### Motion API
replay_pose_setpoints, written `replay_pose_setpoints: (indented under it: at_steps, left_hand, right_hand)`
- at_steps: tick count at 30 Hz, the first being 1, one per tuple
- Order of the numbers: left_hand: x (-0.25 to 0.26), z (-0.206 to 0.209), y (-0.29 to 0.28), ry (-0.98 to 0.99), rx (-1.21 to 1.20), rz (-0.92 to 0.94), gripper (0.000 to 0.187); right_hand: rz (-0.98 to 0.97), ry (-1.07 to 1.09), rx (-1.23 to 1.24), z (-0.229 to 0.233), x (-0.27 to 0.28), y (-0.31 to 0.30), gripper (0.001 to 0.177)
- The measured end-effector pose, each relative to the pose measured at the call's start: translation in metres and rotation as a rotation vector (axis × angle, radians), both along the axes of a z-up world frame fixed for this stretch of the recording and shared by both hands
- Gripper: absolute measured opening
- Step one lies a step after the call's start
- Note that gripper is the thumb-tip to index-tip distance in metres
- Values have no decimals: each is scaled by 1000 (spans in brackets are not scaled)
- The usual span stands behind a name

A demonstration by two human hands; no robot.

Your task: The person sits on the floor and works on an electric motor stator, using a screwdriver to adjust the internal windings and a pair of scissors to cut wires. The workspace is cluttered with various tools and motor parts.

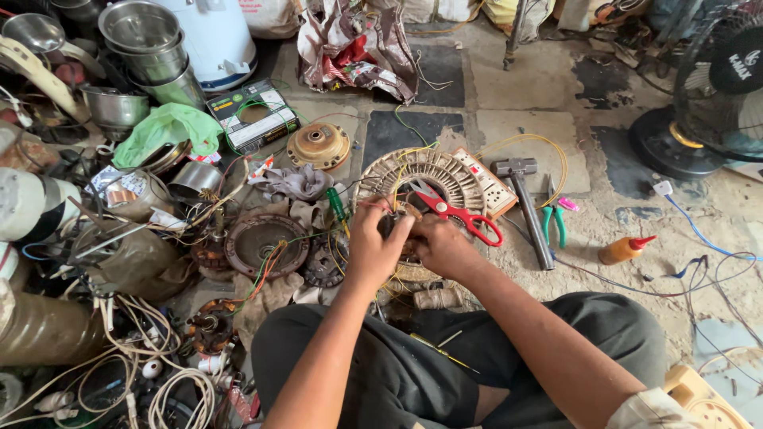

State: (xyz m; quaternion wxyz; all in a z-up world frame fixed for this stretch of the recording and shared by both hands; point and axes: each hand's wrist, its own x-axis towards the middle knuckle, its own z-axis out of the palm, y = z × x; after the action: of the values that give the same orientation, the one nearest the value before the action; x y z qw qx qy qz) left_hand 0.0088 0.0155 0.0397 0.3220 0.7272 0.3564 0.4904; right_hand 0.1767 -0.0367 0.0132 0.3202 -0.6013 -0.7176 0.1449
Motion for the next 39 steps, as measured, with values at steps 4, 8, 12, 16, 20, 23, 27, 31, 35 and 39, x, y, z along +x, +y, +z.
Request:
replay_pose_setpoints:
  at_steps: [4,8,12,16,20,23,27,31,35,39]
  left_hand:
    - [9,20,23,-37,-354,-191,19]
    - [17,28,34,-43,-307,-243,16]
    - [17,35,34,-381,-454,-419,19]
    - [5,49,45,-325,-561,-200,24]
    - [1,34,40,-238,-605,20,38]
    - [-14,2,-5,139,47,238,29]
    - [-22,-10,-29,443,197,-8,22]
    - [-13,-9,-24,441,191,-4,15]
    - [-12,-15,-25,411,146,-8,14]
    - [-11,-16,-24,400,122,-14,12]
  right_hand:
    - [34,34,18,5,1,1,29]
    - [-5,79,-65,6,5,-1,25]
    - [-7,66,-8,7,4,-1,22]
    - [-30,71,-21,4,5,-4,19]
    - [-58,89,-69,0,7,-1,21]
    - [-23,107,2,-7,9,1,22]
    - [-51,98,-29,-8,10,-1,23]
    - [-106,154,1,3,8,-15,33]
    - [-267,457,-62,7,21,-52,45]
    - [-323,552,-92,-7,45,-130,41]
